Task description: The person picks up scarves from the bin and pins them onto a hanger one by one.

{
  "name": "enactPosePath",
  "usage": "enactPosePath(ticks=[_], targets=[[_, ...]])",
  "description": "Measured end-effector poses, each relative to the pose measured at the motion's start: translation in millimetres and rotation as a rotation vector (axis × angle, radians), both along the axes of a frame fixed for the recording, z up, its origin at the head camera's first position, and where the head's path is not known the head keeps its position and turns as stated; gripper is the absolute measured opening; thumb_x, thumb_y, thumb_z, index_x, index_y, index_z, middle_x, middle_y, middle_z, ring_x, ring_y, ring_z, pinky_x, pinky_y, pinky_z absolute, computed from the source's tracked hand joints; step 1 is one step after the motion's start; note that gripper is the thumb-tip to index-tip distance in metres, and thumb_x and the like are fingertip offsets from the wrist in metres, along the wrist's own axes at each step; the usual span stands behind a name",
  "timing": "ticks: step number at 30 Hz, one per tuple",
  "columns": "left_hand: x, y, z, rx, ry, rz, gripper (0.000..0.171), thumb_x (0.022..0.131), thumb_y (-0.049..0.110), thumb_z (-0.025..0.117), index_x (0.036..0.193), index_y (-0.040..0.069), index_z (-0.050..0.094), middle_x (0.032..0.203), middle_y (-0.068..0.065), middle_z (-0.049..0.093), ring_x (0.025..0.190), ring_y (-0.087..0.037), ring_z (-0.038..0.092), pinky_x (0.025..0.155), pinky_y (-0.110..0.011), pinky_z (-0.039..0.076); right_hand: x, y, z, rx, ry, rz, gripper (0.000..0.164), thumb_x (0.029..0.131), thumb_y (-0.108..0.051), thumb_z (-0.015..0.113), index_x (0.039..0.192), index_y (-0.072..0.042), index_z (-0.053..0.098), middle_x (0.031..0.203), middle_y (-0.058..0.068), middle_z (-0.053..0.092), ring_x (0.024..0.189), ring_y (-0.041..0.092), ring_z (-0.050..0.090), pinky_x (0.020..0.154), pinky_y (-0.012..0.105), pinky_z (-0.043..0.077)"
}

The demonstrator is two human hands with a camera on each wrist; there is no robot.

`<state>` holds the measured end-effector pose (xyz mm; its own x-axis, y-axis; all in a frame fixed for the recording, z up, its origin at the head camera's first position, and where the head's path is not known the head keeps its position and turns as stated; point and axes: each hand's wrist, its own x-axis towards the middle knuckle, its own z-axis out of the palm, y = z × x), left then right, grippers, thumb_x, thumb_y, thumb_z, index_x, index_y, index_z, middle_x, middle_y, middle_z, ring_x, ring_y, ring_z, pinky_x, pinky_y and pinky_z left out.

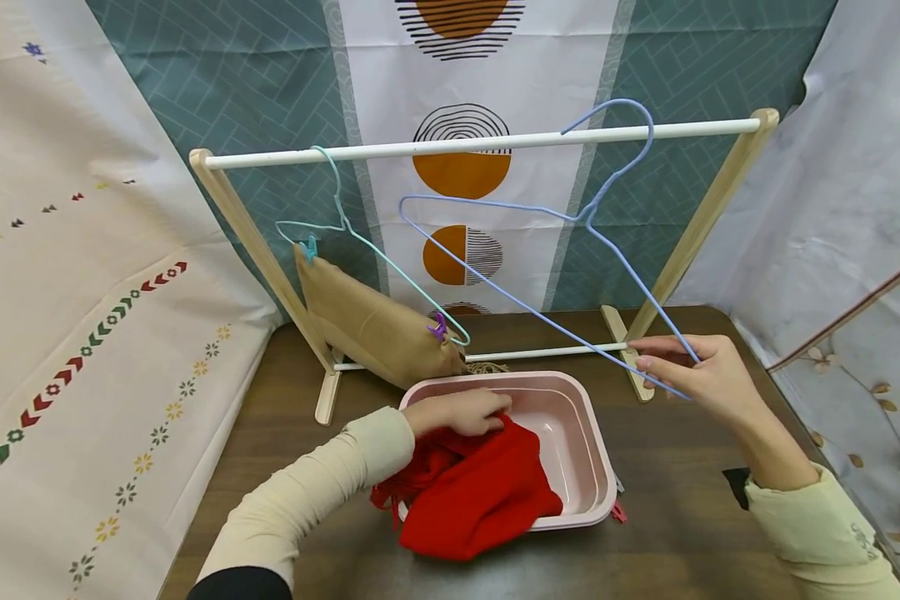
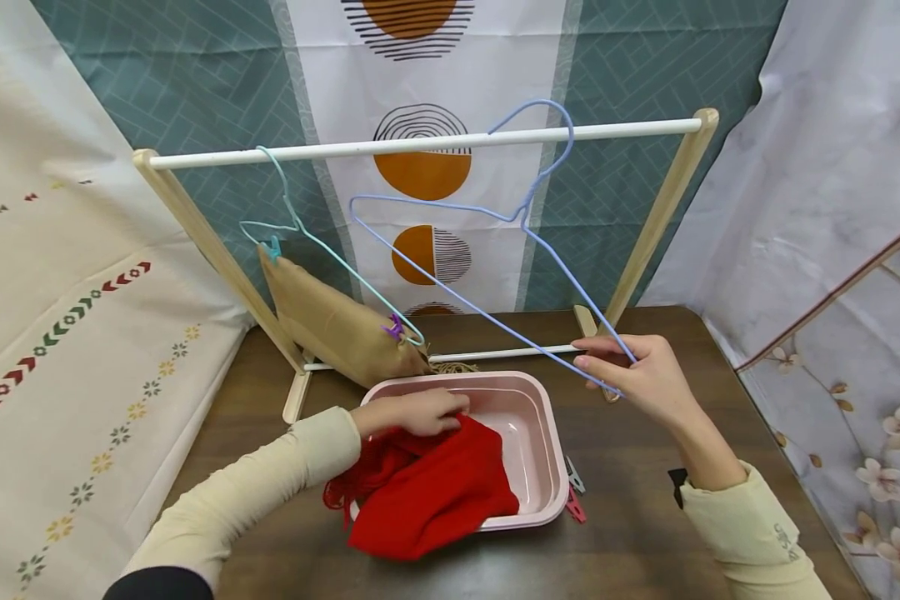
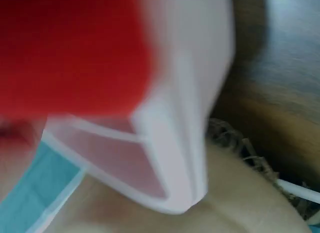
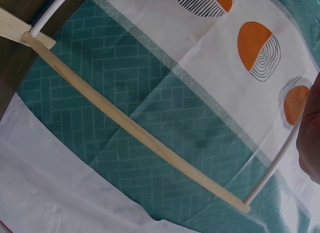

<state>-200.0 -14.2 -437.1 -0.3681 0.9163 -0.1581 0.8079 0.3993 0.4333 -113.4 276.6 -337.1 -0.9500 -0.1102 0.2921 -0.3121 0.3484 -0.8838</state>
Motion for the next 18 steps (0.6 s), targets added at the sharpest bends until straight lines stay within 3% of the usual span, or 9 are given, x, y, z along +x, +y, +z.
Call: enactPosePath(ticks=[6,9,11,14,18], targets=[[13.2,-13.8,65.8,0.352,0.087,0.174,0.005,0.088,0.000,0.049,0.088,0.004,0.046,0.064,0.002,0.042,0.058,-0.009,0.038,0.055,-0.020,0.033,2.1,0.5,4.0,0.000,0.007,-0.018,0.020,0.079,0.006,0.065,0.098,-0.001,0.070,0.060,-0.001,0.065,0.049,0.009,0.057,0.041,0.024,0.041],[19.6,-22.8,102.5,0.515,0.069,0.293,0.002,0.089,0.000,0.047,0.088,0.002,0.048,0.058,0.003,0.038,0.052,-0.008,0.034,0.050,-0.021,0.031,1.6,0.6,4.9,-0.015,0.010,-0.016,0.022,0.079,0.007,0.064,0.097,-0.004,0.071,0.060,-0.001,0.064,0.049,0.009,0.057,0.040,0.024,0.040],[23.1,-28.9,126.1,0.612,0.009,0.385,0.003,0.090,0.001,0.046,0.089,0.001,0.049,0.054,0.003,0.035,0.047,-0.008,0.032,0.048,-0.022,0.030,1.4,0.7,5.4,-0.017,0.012,-0.016,0.024,0.079,0.007,0.064,0.096,-0.008,0.072,0.059,-0.001,0.064,0.049,0.009,0.057,0.039,0.024,0.039],[28.2,-36.7,156.9,0.739,-0.204,0.506,0.005,0.091,0.001,0.044,0.092,0.000,0.048,0.050,0.002,0.036,0.043,-0.009,0.034,0.044,-0.022,0.032,1.3,0.5,6.7,-0.006,0.021,-0.016,0.025,0.079,0.006,0.064,0.096,-0.011,0.072,0.059,0.000,0.064,0.048,0.010,0.057,0.039,0.025,0.039],[33.3,-43.1,181.4,0.940,-0.625,0.660,0.008,0.095,0.004,0.039,0.098,-0.001,0.046,0.063,-0.001,0.051,0.052,-0.010,0.049,0.049,-0.020,0.042,1.9,-0.1,9.0,-0.002,0.030,-0.017,0.024,0.079,0.006,0.064,0.096,-0.009,0.072,0.060,0.002,0.064,0.048,0.010,0.056,0.040,0.025,0.039]])
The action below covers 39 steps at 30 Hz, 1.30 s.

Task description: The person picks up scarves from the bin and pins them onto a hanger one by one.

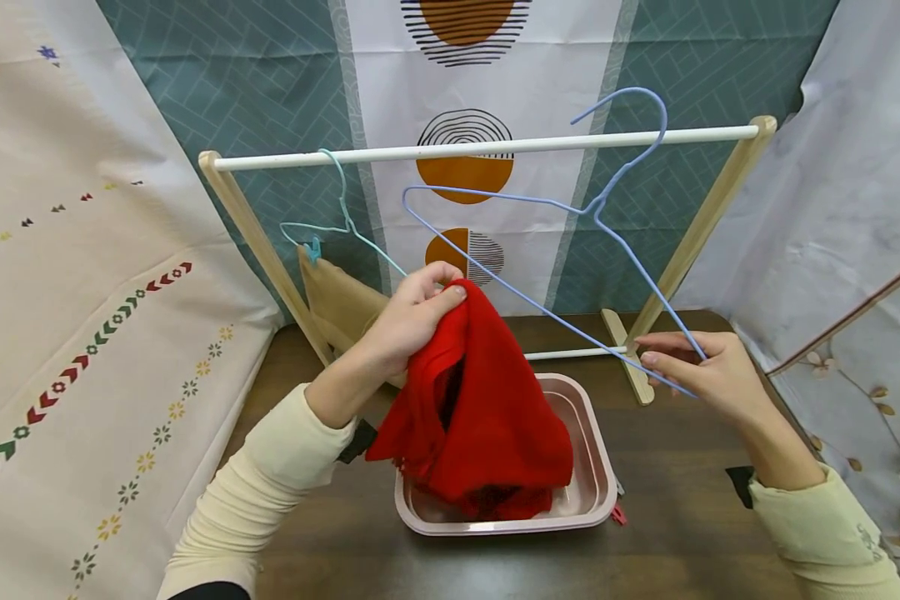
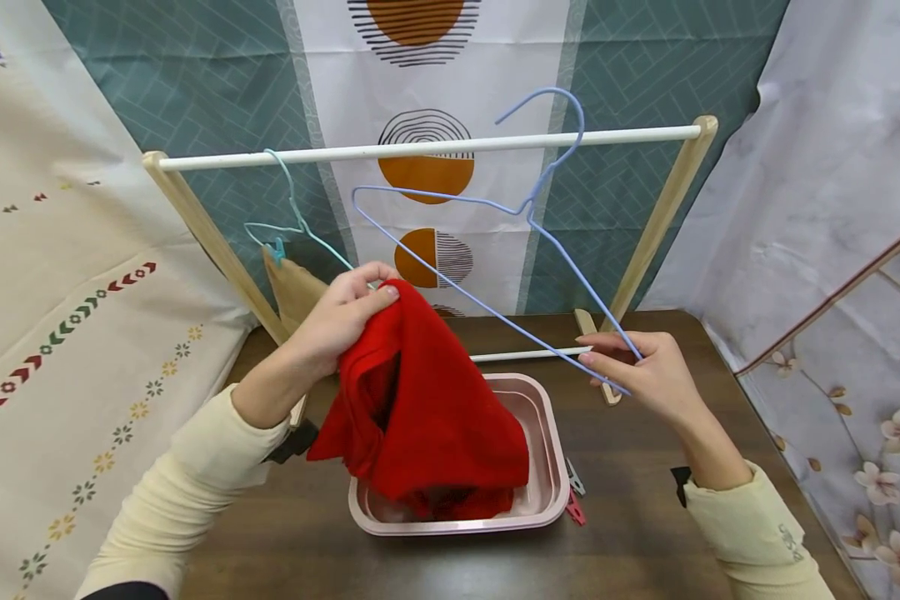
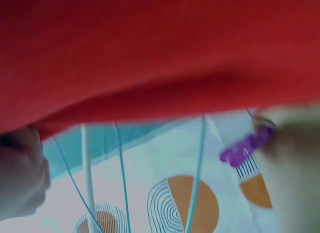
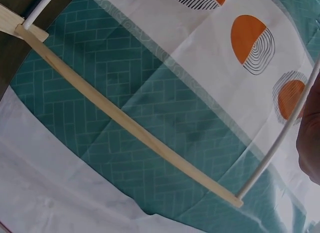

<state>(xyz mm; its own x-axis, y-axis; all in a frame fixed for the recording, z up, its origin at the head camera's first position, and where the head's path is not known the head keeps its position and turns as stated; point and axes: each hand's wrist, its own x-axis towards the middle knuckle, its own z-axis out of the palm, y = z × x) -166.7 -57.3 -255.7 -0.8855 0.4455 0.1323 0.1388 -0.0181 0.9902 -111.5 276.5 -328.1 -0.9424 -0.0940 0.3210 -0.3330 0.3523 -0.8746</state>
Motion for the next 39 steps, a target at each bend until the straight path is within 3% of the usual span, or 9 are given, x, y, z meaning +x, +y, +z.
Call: enactPosePath(ticks=[2,5,18,22,26,29,32,36,39], targets=[[1.3,-1.4,5.9,0.167,-0.140,0.062,0.011,0.096,0.006,0.037,0.101,0.001,0.046,0.073,-0.001,0.055,0.062,-0.010,0.054,0.056,-0.018,0.045,0.2,0.1,0.5,-0.007,0.000,0.001,0.024,0.079,0.007,0.064,0.096,-0.009,0.072,0.060,0.002,0.064,0.048,0.010,0.056,0.040,0.024,0.039],[2.9,-2.6,10.8,0.364,-0.217,0.150,0.012,0.097,0.009,0.036,0.101,0.004,0.047,0.078,-0.001,0.056,0.067,-0.009,0.056,0.059,-0.016,0.046,-0.3,0.2,0.5,-0.008,0.001,0.010,0.024,0.079,0.007,0.064,0.097,-0.007,0.071,0.060,0.004,0.064,0.049,0.010,0.057,0.040,0.024,0.040],[10.0,-2.1,24.1,0.629,-0.056,0.218,0.011,0.097,0.004,0.036,0.095,0.006,0.046,0.077,-0.001,0.054,0.060,-0.008,0.055,0.052,-0.016,0.045,-0.6,-2.3,0.1,0.017,0.000,0.004,0.021,0.079,0.007,0.064,0.099,0.004,0.068,0.061,0.003,0.065,0.051,0.010,0.059,0.041,0.024,0.041],[12.7,-3.8,29.1,0.710,-0.013,0.192,0.012,0.097,0.002,0.034,0.096,0.005,0.045,0.079,-0.004,0.054,0.062,-0.010,0.055,0.054,-0.017,0.047,-1.0,-3.1,0.2,0.001,0.006,0.013,0.020,0.079,0.008,0.064,0.098,0.006,0.067,0.061,0.000,0.065,0.051,0.010,0.060,0.040,0.024,0.041],[17.0,-5.4,27.1,0.760,-0.035,0.130,0.012,0.097,0.002,0.033,0.098,0.004,0.046,0.086,-0.006,0.053,0.069,-0.012,0.055,0.060,-0.019,0.049,-2.4,-4.1,-1.0,-0.056,0.029,0.074,0.021,0.080,0.010,0.061,0.096,0.000,0.070,0.065,-0.002,0.066,0.053,0.010,0.062,0.041,0.021,0.041],[17.6,-3.9,21.0,0.849,-0.020,0.008,0.007,0.095,0.006,0.044,0.101,0.003,0.046,0.091,-0.009,0.053,0.075,-0.015,0.055,0.066,-0.021,0.049,-5.3,-6.7,-0.8,-0.131,0.071,0.167,0.027,0.082,0.013,0.056,0.093,-0.006,0.072,0.069,-0.001,0.068,0.057,0.008,0.063,0.047,0.017,0.046],[11.5,0.8,13.7,0.887,0.016,-0.144,0.019,0.088,0.012,0.057,0.101,0.005,0.046,0.092,-0.008,0.055,0.075,-0.016,0.057,0.070,-0.025,0.049,-9.0,-10.3,1.0,-0.188,0.133,0.275,0.029,0.083,0.016,0.051,0.091,-0.003,0.071,0.072,0.001,0.068,0.059,0.007,0.063,0.052,0.017,0.049],[-0.1,8.6,4.8,0.785,0.059,-0.243,0.028,0.082,0.019,0.062,0.101,0.008,0.044,0.098,-0.007,0.057,0.088,-0.018,0.061,0.084,-0.033,0.048,-11.7,-13.0,4.0,-0.179,0.203,0.393,0.028,0.082,0.019,0.050,0.087,0.001,0.071,0.071,0.003,0.068,0.055,0.007,0.060,0.046,0.018,0.045],[-7.7,16.2,1.8,0.695,0.120,-0.202,0.017,0.090,0.010,0.053,0.102,0.008,0.041,0.109,-0.010,0.055,0.103,-0.022,0.057,0.093,-0.041,0.040,-13.5,-12.9,6.1,-0.108,0.258,0.484,0.028,0.080,0.019,0.052,0.084,-0.001,0.071,0.069,-0.001,0.068,0.052,0.004,0.058,0.040,0.020,0.041]])
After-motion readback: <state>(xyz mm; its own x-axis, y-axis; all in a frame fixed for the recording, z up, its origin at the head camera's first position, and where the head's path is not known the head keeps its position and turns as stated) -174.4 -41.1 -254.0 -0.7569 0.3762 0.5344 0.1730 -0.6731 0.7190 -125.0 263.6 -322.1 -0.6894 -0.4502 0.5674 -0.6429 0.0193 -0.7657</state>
